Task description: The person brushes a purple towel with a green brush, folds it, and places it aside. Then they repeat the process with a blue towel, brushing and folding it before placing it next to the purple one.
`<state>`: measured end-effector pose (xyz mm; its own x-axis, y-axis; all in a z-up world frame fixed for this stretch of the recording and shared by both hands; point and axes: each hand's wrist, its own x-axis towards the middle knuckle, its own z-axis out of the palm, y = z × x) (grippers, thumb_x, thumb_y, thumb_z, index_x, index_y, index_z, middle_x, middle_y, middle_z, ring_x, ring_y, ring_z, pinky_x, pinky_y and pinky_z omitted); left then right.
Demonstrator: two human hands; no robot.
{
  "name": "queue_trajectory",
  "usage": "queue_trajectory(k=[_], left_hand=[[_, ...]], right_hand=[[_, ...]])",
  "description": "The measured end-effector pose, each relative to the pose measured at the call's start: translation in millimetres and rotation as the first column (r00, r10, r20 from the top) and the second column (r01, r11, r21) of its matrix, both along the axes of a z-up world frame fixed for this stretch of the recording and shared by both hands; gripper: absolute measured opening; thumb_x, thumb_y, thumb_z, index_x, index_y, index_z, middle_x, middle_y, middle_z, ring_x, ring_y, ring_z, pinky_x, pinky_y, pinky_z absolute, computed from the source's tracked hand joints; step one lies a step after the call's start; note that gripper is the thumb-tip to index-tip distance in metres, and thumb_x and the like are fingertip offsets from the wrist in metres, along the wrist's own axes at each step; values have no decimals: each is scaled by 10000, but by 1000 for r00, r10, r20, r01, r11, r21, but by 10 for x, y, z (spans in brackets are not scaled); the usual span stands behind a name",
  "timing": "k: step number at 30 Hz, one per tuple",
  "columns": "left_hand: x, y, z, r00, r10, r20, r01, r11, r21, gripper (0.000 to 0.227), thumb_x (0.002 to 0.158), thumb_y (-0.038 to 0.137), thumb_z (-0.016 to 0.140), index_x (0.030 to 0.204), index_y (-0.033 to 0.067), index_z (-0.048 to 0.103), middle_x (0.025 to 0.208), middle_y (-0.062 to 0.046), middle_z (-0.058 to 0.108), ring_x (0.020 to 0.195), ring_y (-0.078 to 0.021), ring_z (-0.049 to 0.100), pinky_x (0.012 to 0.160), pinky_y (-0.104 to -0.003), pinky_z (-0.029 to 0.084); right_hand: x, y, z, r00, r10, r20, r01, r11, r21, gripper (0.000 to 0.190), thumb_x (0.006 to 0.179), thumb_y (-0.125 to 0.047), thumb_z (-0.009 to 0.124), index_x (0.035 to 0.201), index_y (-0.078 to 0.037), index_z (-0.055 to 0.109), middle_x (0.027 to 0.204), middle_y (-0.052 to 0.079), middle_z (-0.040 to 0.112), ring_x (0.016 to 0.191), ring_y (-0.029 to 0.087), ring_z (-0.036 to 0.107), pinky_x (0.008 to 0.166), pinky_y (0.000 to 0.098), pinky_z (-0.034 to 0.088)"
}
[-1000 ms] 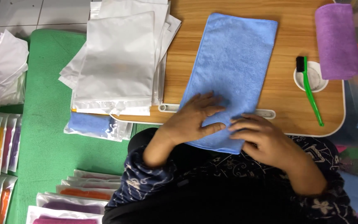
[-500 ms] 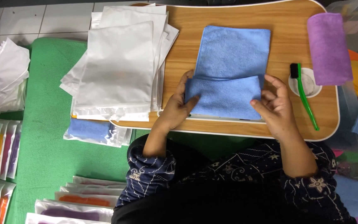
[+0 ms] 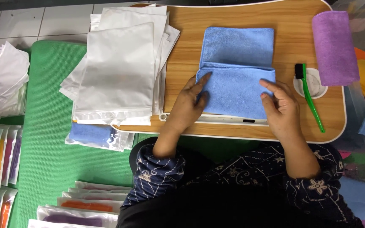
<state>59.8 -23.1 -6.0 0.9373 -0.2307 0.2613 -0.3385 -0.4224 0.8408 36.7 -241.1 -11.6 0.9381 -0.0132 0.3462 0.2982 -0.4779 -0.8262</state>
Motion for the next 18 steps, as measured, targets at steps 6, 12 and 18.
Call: queue_trajectory(k=[6, 12, 18], left_hand=[[14, -100, -2, 996, 46, 81, -57, 988, 144, 452, 777, 34, 458, 1210, 159, 424, 1166, -145, 460, 997, -335, 516, 808, -381, 463], [2, -192, -65, 980, 123, 155, -166, 939, 303, 447, 789, 112, 491, 1224, 145, 393, 1196, -128, 425, 958, -331, 535, 729, -401, 496], [40, -235, -174, 970, 219, 109, -244, 889, 388, 500, 784, 220, 515, 1251, 140, 354, 1172, -146, 435, 889, -340, 566, 672, -403, 511]], right_hand=[[18, -20, 19, 998, 2, 63, 9, 984, -175, 347, 815, 33, 504, 1155, -36, 531, 1035, 193, 489, 890, 321, 500, 732, 383, 398], [103, -37, -71, 996, -15, 92, 47, 935, -352, 339, 817, -27, 516, 1156, -23, 512, 1075, 197, 480, 897, 363, 519, 699, 403, 442], [85, 92, 43, 995, -85, 58, 103, 806, -583, 345, 798, -68, 523, 1136, 1, 513, 1126, 188, 429, 867, 358, 548, 664, 411, 491]])
